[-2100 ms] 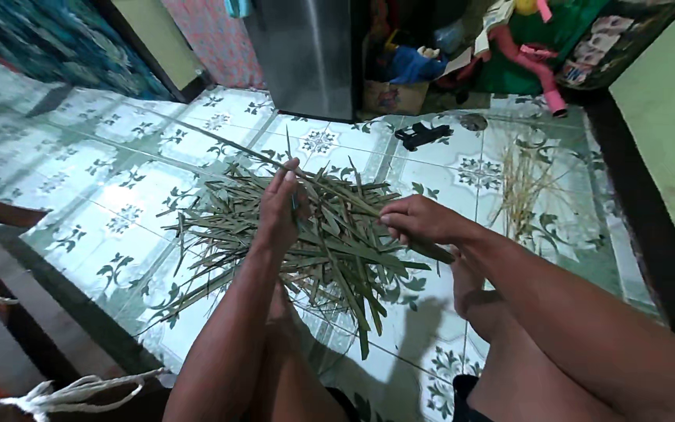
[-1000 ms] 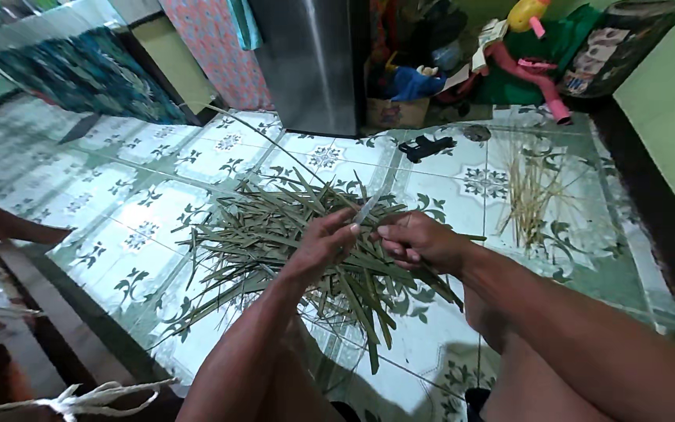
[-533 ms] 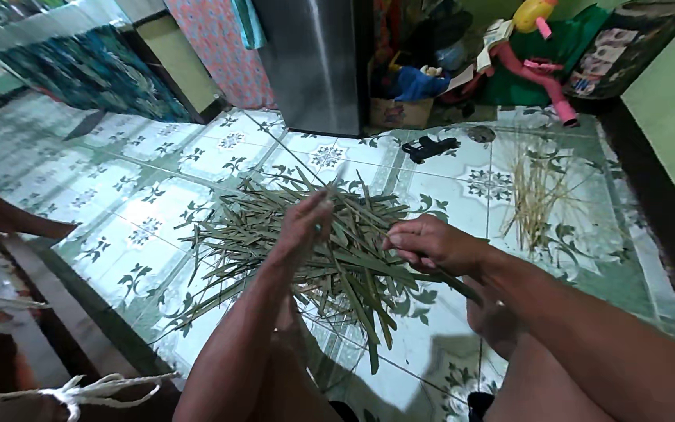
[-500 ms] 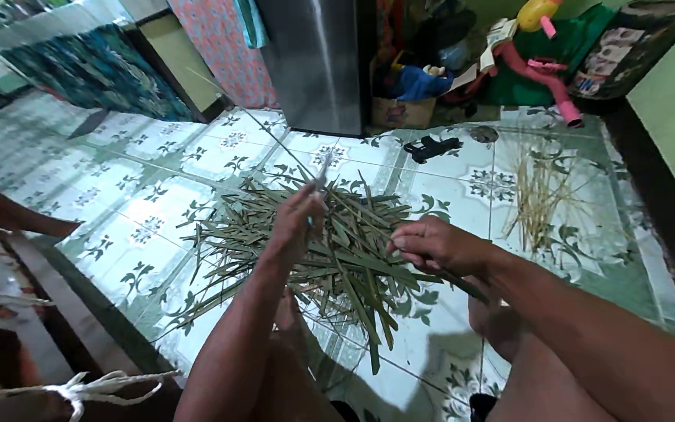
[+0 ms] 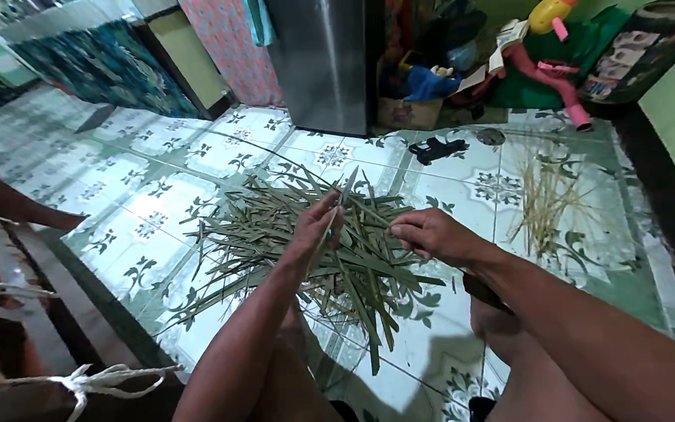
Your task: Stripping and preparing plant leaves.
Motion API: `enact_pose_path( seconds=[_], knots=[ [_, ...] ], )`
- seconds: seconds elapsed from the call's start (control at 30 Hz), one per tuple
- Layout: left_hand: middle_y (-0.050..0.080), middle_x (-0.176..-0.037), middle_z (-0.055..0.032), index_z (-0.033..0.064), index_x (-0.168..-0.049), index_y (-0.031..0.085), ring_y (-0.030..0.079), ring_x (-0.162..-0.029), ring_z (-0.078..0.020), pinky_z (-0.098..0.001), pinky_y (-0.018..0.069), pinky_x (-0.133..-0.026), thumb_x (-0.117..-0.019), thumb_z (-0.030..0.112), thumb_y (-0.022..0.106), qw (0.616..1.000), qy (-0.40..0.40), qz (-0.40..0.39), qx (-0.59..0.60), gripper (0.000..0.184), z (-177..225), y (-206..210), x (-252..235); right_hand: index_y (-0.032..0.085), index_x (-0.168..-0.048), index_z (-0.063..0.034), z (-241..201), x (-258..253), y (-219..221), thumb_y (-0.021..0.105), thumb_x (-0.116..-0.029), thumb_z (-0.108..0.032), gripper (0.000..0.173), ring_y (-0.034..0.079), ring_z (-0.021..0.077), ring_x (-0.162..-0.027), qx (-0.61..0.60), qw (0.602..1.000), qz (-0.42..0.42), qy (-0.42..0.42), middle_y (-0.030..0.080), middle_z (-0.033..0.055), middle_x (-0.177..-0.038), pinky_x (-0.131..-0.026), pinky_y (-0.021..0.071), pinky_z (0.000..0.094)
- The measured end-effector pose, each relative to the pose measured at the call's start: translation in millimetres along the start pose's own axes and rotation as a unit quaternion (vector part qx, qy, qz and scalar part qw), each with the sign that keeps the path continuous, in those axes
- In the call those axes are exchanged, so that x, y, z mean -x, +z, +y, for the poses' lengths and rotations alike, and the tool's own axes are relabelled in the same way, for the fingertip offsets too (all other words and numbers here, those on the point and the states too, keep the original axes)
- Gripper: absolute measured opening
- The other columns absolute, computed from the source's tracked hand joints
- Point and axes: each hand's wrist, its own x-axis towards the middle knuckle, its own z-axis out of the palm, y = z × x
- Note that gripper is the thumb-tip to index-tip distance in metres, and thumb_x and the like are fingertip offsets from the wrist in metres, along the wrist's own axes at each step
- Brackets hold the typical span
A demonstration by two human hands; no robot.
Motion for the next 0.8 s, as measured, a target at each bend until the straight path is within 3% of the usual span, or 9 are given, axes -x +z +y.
enact_pose_path(
  seconds=[0.23,0.43,0.63,0.8],
  knots=[
    [0.057,-0.07,0.0035,0.0116,-0.15,0.043,0.053,-0.051,-0.0046,-0.0206,0.0483,-0.047,-0.1083,0.018,0.04,0.995,0.055,0.078,0.033,0.042,11.6,-31.0,1.6,0.073,-0.105,-0.006,2.8,8.7,-3.1,0.05,-0.1057,-0.024,0.029,0.053,-0.0026,-0.064,0.167,0.979,0.035,-0.107,0.062,-0.0041,-0.076,-0.062,0.0463,0.0167],
    [0.054,-0.066,0.0051,0.0142,-0.15,0.041,0.052,-0.049,-0.0051,-0.0211,0.048,-0.046,-0.1078,0.02,0.037,0.985,0.099,0.134,0.035,0.043,23.3,-53.4,9.0,0.075,-0.1,-0.0061,14.7,19.6,-10.1,0.05,-0.1031,-0.023,0.03,0.058,0.002,-0.067,0.252,0.946,0.067,-0.191,0.068,0.0013,-0.078,-0.065,0.0503,0.0203],
    [0.049,-0.065,0.0069,0.0223,-0.146,0.046,0.047,-0.048,-0.004,-0.0201,0.0453,-0.046,-0.1084,0.03,0.044,0.976,0.105,0.182,0.064,0.039,21.9,-79.7,15.1,0.076,-0.101,-0.0044,27.7,32.5,-20.8,0.051,-0.102,-0.022,0.031,0.067,0.0101,-0.078,0.31,0.912,0.103,-0.25,0.073,0.0071,-0.089,-0.075,0.0563,0.0267],
    [0.05,-0.064,0.0076,0.0197,-0.148,0.043,0.05,-0.049,-0.004,-0.0207,0.0477,-0.047,-0.1097,0.026,0.039,0.967,0.118,0.218,0.061,0.039,23.9,-98.9,18.7,0.076,-0.1,-0.0035,42.0,46.4,-42.2,0.049,-0.1022,-0.023,0.033,0.066,0.012,-0.075,0.334,0.897,0.121,-0.262,0.072,0.0083,-0.086,-0.071,0.0553,0.027]
  ],
)
